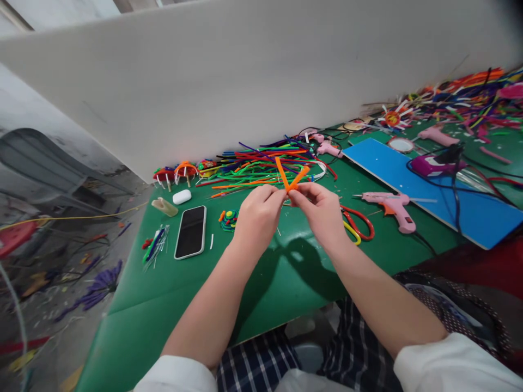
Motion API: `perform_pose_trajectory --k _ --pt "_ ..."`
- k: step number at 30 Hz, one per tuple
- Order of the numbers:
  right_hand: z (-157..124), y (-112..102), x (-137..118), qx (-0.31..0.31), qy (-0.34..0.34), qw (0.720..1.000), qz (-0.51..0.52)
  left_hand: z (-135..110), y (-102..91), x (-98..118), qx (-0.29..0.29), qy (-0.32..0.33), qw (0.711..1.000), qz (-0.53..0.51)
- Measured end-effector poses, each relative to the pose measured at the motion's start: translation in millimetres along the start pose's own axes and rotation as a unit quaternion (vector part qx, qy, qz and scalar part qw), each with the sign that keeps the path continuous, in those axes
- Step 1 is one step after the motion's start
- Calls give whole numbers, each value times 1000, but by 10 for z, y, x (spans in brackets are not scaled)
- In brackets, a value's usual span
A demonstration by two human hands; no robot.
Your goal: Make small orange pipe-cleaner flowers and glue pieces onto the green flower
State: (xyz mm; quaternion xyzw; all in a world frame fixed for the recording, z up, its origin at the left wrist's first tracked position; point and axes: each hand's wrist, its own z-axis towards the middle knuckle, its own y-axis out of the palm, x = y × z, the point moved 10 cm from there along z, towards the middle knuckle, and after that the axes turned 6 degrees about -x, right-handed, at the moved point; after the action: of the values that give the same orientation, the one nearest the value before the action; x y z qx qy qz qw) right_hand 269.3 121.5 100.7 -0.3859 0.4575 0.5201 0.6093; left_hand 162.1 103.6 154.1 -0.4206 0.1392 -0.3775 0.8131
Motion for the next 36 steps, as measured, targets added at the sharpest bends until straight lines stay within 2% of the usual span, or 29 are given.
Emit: perform_pose_trajectory --k 3,6,8,10,13,18,20,22,27,31,34,36 --pt "16 -8 19 -4 7 1000 14 9 30 42 -18 22 1000 10" --pt "42 0 32 -25 14 999 38 30 39 14 -35 7 998 -41" --pt "52 -8 38 -29 19 997 64 34 27 -61 -34 -38 994 -95" --pt "55 -5 63 -31 32 995 91 11 2 -176 -7 -105 979 -173" --pt "51 13 102 -36 52 992 111 -59 56 -309 33 -191 926 -324" --pt "44 -20 60 -18 27 994 106 -151 231 -406 78 -266 824 -493" --pt "40 -29 40 -15 19 995 96 -167 296 -420 79 -281 796 -530" --pt "38 -48 23 -9 15 996 85 -160 349 -408 67 -281 780 -555" --pt "54 -69 8 -17 22 994 103 -138 391 -419 45 -275 766 -580" --pt "59 -47 -32 -44 11 995 91 -118 353 -454 18 -269 781 -563" --pt "53 -66 -64 -40 -4 998 49 -107 310 -474 8 -265 792 -550" --pt "53 -85 -47 -33 1 999 38 -109 303 -485 11 -268 788 -554"
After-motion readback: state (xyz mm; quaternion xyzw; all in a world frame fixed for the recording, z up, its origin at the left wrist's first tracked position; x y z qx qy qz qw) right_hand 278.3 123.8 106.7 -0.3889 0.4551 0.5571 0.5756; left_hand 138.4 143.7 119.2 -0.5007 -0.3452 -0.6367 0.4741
